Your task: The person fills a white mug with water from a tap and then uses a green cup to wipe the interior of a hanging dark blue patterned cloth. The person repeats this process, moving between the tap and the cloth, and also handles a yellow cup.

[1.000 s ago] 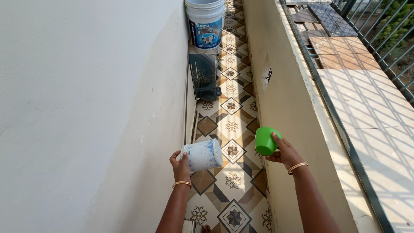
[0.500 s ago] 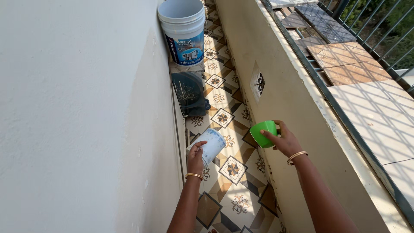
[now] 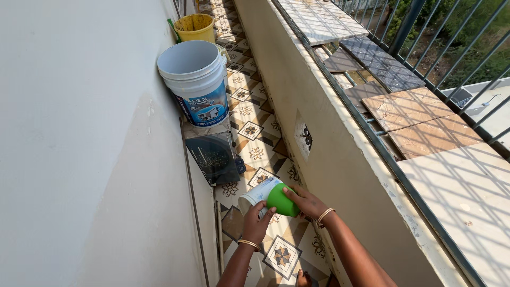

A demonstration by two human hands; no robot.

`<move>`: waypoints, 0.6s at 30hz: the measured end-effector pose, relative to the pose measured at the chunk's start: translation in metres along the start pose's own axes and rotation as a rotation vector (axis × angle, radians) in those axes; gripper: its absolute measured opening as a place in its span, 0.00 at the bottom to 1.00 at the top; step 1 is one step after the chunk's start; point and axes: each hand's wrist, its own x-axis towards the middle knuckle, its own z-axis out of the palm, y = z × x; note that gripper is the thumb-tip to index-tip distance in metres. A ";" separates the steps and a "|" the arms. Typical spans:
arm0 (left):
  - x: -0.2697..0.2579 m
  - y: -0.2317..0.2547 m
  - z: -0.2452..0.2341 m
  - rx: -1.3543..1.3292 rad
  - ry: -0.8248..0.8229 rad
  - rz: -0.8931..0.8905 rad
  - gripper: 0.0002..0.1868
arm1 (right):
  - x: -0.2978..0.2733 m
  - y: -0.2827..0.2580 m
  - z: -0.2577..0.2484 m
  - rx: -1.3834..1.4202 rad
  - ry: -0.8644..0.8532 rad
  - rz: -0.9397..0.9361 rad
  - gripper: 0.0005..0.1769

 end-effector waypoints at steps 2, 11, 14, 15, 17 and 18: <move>0.034 -0.007 0.001 -0.009 -0.001 -0.011 0.17 | 0.024 -0.012 -0.018 -0.037 -0.089 -0.014 0.46; 0.155 0.008 0.025 0.052 0.075 -0.064 0.14 | 0.150 -0.031 -0.136 0.002 -0.057 -0.200 0.49; 0.190 -0.001 0.019 -0.004 0.073 -0.067 0.14 | 0.192 -0.041 -0.190 0.729 -0.275 -0.338 0.46; 0.202 -0.007 0.018 -0.014 0.082 -0.088 0.14 | 0.202 -0.045 -0.206 0.974 -0.379 -0.429 0.46; 0.232 -0.017 0.013 -0.034 0.086 -0.108 0.15 | 0.226 -0.057 -0.222 1.070 -0.499 -0.509 0.47; 0.248 -0.023 0.014 -0.050 0.079 -0.110 0.15 | 0.238 -0.062 -0.228 1.116 -0.549 -0.553 0.48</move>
